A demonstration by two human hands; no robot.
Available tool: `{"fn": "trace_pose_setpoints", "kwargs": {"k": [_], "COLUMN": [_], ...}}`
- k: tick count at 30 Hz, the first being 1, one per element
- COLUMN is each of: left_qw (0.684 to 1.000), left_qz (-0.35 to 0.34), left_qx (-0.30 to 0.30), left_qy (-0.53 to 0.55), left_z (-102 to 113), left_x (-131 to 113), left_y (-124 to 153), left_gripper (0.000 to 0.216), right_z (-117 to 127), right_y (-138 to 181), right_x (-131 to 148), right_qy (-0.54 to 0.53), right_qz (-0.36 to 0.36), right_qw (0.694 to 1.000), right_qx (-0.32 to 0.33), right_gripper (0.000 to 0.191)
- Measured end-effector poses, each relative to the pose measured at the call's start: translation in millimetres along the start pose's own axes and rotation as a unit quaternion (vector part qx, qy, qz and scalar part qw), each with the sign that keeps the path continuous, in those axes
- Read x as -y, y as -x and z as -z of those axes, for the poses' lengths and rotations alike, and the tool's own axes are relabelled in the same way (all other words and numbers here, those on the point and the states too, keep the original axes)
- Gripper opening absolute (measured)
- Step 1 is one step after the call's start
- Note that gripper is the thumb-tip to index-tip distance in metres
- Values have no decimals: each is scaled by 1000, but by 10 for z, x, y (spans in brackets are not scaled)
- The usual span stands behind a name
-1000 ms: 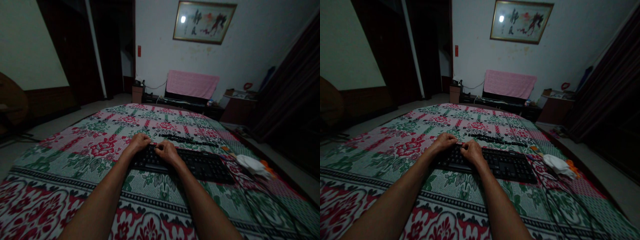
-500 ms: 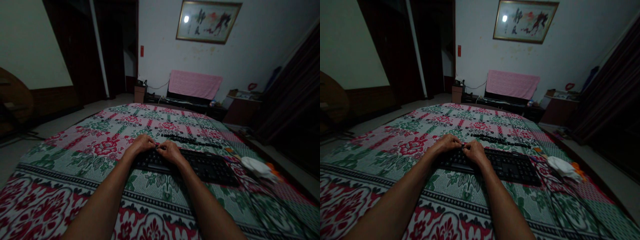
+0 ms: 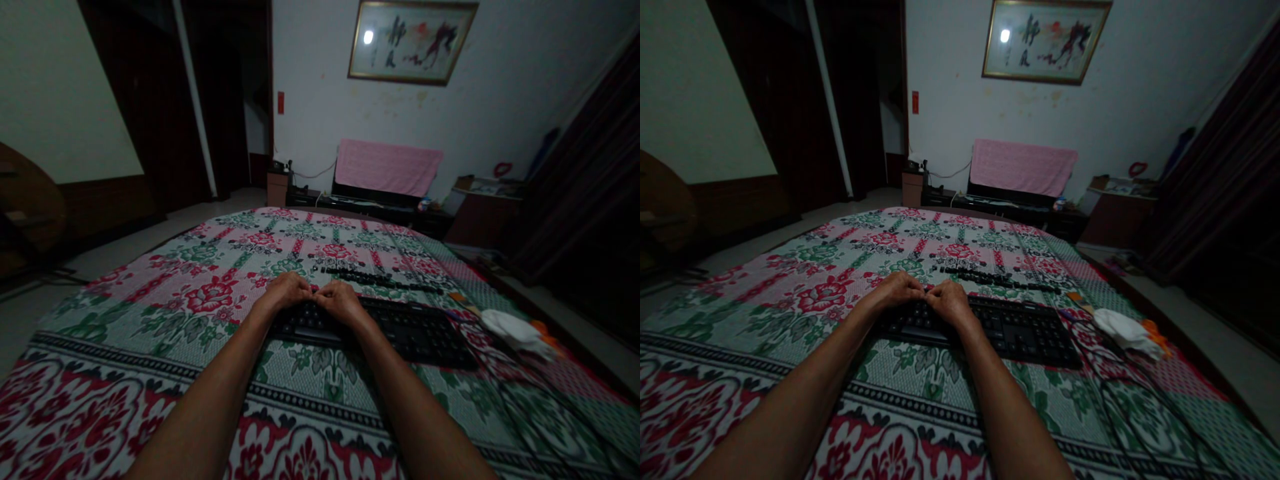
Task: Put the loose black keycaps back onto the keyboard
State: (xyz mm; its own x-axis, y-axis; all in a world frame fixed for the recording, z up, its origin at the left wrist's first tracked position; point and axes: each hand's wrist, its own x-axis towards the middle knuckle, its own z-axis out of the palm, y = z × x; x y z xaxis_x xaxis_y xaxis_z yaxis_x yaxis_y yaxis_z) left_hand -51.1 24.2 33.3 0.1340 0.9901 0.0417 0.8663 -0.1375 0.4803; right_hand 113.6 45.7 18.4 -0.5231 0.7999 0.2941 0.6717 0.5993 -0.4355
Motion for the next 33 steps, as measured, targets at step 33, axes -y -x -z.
{"fn": "trace_pose_setpoints", "kwargs": {"k": [33], "left_qw": [1000], "left_qz": [-4], "left_qx": [-17], "left_qy": [-16], "left_z": [-54], "left_x": [-4], "left_y": [-25], "left_gripper": [24], "right_z": [-83], "right_y": [9], "right_x": [-37], "right_qy": [22], "right_qz": [4], "right_qw": [1000], "right_qx": [-20], "right_gripper": [18]}}
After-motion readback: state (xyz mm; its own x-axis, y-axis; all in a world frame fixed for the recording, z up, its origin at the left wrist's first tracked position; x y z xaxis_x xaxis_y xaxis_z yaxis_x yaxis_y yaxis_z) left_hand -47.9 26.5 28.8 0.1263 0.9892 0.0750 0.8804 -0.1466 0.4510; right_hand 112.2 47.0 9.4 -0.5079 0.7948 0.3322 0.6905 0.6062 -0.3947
